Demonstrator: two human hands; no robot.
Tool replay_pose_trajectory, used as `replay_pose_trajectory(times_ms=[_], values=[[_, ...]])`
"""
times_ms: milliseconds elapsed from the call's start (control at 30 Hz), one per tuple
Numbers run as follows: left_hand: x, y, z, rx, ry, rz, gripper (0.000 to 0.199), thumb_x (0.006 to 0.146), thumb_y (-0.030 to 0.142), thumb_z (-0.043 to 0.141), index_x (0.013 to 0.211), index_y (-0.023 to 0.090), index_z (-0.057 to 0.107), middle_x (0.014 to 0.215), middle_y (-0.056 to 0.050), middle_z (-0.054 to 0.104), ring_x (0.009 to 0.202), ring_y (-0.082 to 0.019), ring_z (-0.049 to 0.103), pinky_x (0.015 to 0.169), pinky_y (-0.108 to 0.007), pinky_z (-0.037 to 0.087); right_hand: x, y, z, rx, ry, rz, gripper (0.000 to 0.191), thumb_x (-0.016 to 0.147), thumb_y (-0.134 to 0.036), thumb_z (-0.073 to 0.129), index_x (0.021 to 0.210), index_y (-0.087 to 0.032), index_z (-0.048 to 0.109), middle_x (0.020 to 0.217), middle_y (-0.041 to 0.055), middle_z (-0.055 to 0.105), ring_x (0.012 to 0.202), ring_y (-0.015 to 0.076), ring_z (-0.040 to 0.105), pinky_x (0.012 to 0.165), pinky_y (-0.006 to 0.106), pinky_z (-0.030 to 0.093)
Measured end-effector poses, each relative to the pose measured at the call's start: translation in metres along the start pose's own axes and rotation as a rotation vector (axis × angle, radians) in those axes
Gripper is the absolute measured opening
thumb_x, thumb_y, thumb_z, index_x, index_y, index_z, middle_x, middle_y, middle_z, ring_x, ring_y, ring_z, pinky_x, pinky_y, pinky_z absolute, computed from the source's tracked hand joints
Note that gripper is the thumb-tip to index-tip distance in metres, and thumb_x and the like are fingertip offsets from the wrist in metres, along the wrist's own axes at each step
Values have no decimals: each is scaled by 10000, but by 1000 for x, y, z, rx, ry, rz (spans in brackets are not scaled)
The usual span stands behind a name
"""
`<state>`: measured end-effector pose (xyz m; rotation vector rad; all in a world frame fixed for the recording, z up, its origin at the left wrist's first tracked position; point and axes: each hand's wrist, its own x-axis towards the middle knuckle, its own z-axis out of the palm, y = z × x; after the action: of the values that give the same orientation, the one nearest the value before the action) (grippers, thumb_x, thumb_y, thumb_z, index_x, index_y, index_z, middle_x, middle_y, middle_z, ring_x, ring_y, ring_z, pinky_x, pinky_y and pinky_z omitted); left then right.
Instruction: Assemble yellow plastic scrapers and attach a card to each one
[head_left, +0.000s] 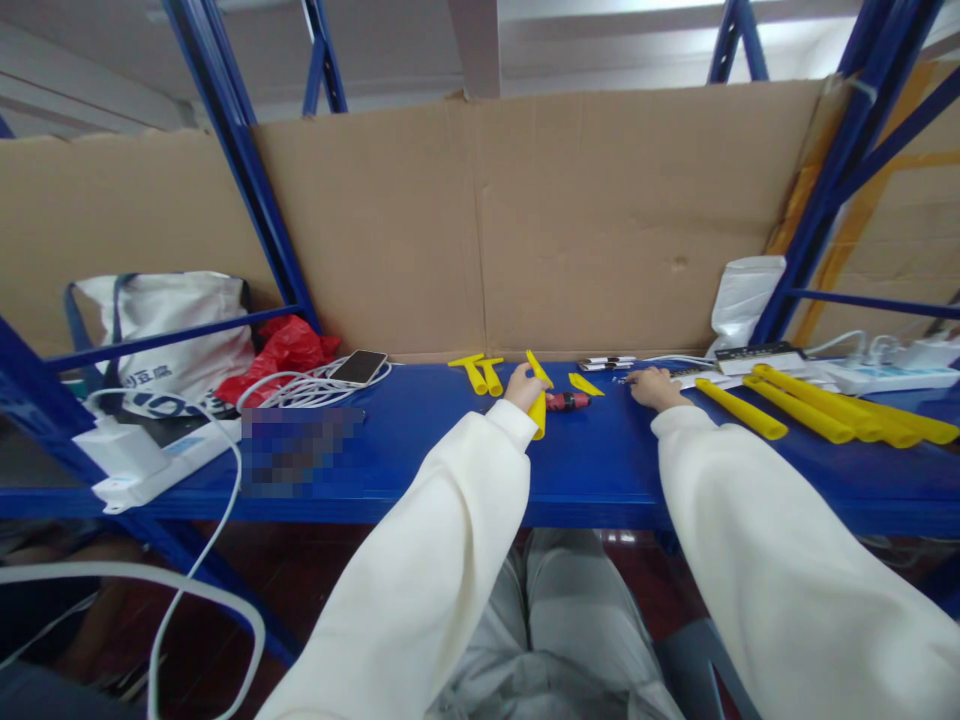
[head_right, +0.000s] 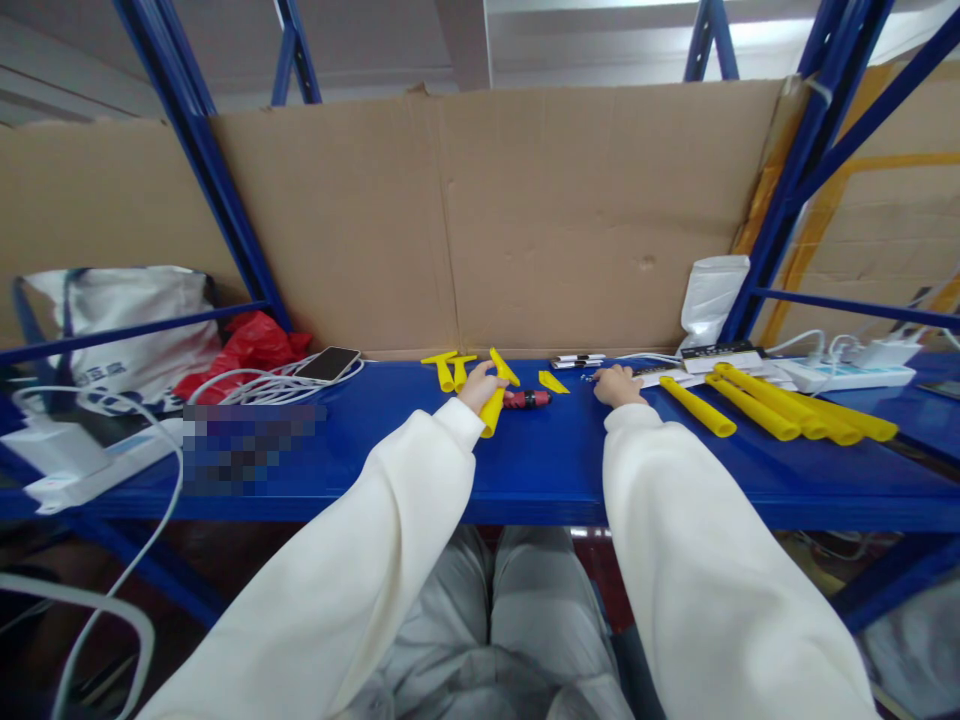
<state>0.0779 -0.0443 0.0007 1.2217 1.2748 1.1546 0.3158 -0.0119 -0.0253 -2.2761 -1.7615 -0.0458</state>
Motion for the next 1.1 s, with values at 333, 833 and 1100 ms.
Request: replay_pose_trajectory(times_ms=[333, 833, 1100], values=[[-4, 2, 0, -22, -10, -37, 573, 856, 5, 528, 1389, 194, 438, 1001, -64, 696, 631, -110, 679, 488, -174, 477, -5, -6, -5, 6, -5, 17, 418, 918, -186, 428, 1221, -266, 703, 1334, 158, 568, 1286, 353, 475, 1026, 591, 399], [-3, 1, 1, -46, -27, -33, 599, 825, -8, 513, 1388, 181, 436, 946, -52, 680, 580, -104, 646, 536, -201, 496, -6, -8, -5, -10, -51, -3, 492, 913, -188, 400, 1339, -251, 637, 1434, 171, 511, 1362, 378, 414, 1070, 625, 354], [-2, 0, 1, -12, -25, -21, 577, 835, 4, 513, 1377, 190, 439, 972, -55, 681, 555, -83, 629, 504, -170, 476, -9, -9, -7, -20, -49, -5, 491, 931, -186, 384, 1350, -245, 631, 1439, 177, 507, 1366, 374, 414, 1071, 625, 356]])
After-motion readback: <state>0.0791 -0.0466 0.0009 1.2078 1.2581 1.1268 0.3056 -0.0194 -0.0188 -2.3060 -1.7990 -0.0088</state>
